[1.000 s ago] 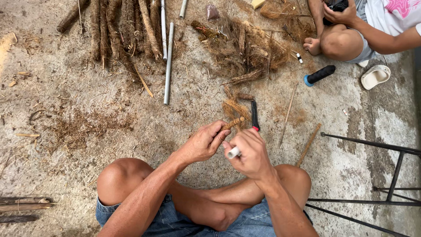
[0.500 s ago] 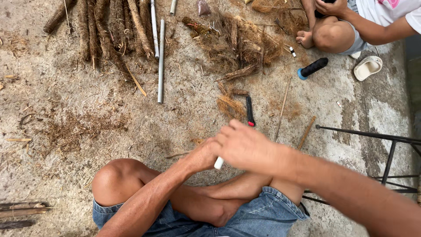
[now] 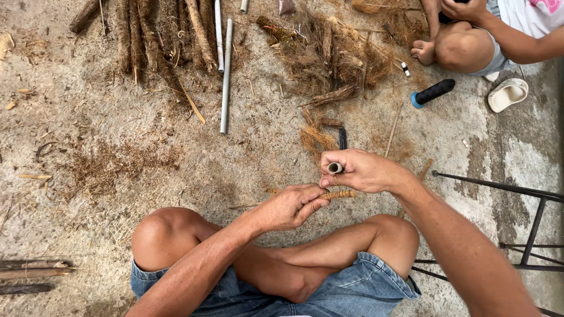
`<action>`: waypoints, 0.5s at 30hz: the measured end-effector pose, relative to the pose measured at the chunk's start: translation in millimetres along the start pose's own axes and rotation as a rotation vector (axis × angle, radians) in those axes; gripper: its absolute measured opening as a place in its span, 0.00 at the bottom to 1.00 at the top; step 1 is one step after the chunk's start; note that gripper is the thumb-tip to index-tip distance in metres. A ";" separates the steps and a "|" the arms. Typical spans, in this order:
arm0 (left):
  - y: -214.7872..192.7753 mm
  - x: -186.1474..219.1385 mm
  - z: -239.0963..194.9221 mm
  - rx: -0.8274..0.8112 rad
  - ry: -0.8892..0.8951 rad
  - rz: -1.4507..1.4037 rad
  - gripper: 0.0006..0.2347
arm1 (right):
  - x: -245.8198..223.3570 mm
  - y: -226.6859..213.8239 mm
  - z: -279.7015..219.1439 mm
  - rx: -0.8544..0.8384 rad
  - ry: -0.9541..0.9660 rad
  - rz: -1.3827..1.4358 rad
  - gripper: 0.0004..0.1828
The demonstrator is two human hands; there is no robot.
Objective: The person sits on the floor and weaves dried coconut fibers around a thin stick to create a broom head. They use a small white cylindrical tool to help wrap and tighten the fibers around the stick, gradually extending the length of the woven section.
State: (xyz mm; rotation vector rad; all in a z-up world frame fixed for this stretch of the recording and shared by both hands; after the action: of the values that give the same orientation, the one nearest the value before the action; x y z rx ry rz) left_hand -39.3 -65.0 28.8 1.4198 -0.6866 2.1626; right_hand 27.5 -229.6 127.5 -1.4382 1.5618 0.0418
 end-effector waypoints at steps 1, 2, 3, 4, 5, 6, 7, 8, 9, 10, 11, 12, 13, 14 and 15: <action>-1.9 0.3 1.1 0.006 -0.029 -0.006 0.11 | 10.3 3.8 -0.9 0.037 -0.047 0.175 0.14; -3.4 0.9 1.9 0.012 -0.058 -0.012 0.12 | 20.1 9.2 -2.1 0.074 -0.093 0.350 0.12; -4.4 1.4 2.0 0.017 -0.088 -0.019 0.12 | 29.3 16.1 -3.7 0.109 -0.139 0.526 0.11; -5.3 2.6 2.2 0.026 -0.088 -0.003 0.12 | 38.4 23.0 -5.9 0.171 -0.158 0.586 0.11; -7.0 3.4 3.2 0.033 -0.085 0.016 0.12 | 46.7 29.7 -7.4 0.237 -0.180 0.645 0.11; -8.7 4.0 4.3 0.041 -0.083 0.036 0.13 | 54.1 36.1 -8.0 0.302 -0.202 0.703 0.11; -9.7 4.8 4.4 0.044 -0.087 0.025 0.13 | 59.9 44.8 -7.4 0.353 -0.239 0.761 0.11; -10.8 5.5 4.5 0.048 -0.092 0.015 0.13 | 64.6 53.5 -5.3 0.405 -0.276 0.819 0.11; -12.3 5.8 4.9 0.051 -0.094 0.007 0.14 | 68.5 59.9 -3.4 0.459 -0.315 0.875 0.11; -13.8 5.8 4.8 0.052 -0.106 -0.005 0.14 | 71.2 65.1 -1.7 0.513 -0.332 0.848 0.12; -15.6 5.4 4.4 0.053 -0.118 -0.017 0.14 | 72.4 69.6 0.5 0.567 -0.348 0.820 0.12; -17.0 4.8 4.0 0.054 -0.131 -0.028 0.14 | 72.3 71.9 2.3 0.620 -0.363 0.791 0.12; -18.1 4.5 3.9 0.060 -0.119 -0.053 0.14 | 71.1 73.3 4.4 0.630 -0.365 0.776 0.12; -19.2 3.8 3.7 0.067 -0.107 -0.077 0.15 | 68.7 73.4 6.3 0.640 -0.366 0.762 0.11; -19.8 2.7 3.5 0.074 -0.095 -0.102 0.15 | 65.5 71.7 6.7 0.649 -0.366 0.746 0.11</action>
State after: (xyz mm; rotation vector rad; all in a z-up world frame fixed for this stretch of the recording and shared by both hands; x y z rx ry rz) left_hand -25.5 -51.7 35.6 1.5689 -0.5596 2.0723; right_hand -12.6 -252.8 41.9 -0.2857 1.5217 0.2059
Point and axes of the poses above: each hand's wrist, its own z-axis towards the middle knuckle, its own y-axis out of the palm, x = y × z, the point moved 3 cm from there along z, towards the middle knuckle, and after that the axes turned 5 degrees about -y, right-handed, at the moved point
